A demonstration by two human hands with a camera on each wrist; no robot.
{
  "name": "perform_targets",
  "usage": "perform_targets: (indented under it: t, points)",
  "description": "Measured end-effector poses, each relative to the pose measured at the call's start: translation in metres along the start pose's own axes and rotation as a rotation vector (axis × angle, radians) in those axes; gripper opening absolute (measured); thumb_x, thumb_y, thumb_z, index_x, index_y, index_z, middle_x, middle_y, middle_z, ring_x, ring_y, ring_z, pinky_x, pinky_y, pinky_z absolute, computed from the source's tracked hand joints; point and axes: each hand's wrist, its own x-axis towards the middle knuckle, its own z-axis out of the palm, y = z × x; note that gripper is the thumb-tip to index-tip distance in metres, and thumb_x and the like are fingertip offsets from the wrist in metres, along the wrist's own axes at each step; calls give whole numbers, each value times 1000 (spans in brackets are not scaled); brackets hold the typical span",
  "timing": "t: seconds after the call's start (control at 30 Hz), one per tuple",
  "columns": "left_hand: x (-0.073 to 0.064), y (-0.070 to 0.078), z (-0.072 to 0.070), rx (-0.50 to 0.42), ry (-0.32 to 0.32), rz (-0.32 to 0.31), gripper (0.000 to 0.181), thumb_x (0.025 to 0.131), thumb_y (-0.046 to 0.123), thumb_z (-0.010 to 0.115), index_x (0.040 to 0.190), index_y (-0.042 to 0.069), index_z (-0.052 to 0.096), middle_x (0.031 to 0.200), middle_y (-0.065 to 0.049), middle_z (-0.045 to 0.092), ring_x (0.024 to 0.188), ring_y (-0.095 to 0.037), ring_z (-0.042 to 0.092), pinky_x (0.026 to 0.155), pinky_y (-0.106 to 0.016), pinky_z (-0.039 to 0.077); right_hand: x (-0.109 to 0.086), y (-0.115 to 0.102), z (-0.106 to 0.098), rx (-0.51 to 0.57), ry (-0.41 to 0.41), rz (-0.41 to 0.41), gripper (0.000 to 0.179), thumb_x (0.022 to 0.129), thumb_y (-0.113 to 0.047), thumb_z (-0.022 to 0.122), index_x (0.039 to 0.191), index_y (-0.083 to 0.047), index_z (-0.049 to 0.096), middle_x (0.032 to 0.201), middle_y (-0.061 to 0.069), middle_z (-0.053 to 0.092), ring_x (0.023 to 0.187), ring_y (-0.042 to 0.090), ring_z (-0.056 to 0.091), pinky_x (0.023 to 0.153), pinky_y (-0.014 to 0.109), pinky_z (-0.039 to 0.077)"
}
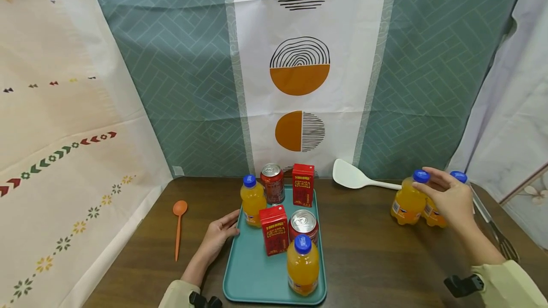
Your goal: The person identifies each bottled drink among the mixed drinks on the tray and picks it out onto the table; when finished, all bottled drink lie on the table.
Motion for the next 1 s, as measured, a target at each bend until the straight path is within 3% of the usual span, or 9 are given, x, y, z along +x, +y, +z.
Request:
perform_targets:
  t: [0.33, 0.67, 1.0]
  points:
    - [1, -1, -1, -18, -8, 6, 57, 86, -8, 58, 142, -6, 45, 148, -25, 45, 137, -38, 45, 99, -25, 51, -1, 3, 5, 39, 19, -39, 53, 87, -28, 73, 130, 0, 59, 83, -46, 48, 76, -28, 51, 67, -3, 43]
    - [1, 0, -2, -18, -3, 9, 57, 86, -8, 58, 142, -6, 45, 147, -25, 46, 137, -38, 46, 99, -25, 52, 0, 1, 3, -24, 3, -56, 57, 89, -32, 70, 132, 2, 54, 88, -43, 44, 80, -27, 46, 68, -4, 41]
    - [2, -3, -2, -2, -11, 11, 57, 86, -6, 59, 142, -6, 46, 147, -25, 46, 136, -37, 46, 96, -19, 52, 0, -2, 0, 47, 2, -61, 44, 89, -30, 69, 126, -7, 59, 91, -41, 51, 84, -23, 50, 71, -5, 41]
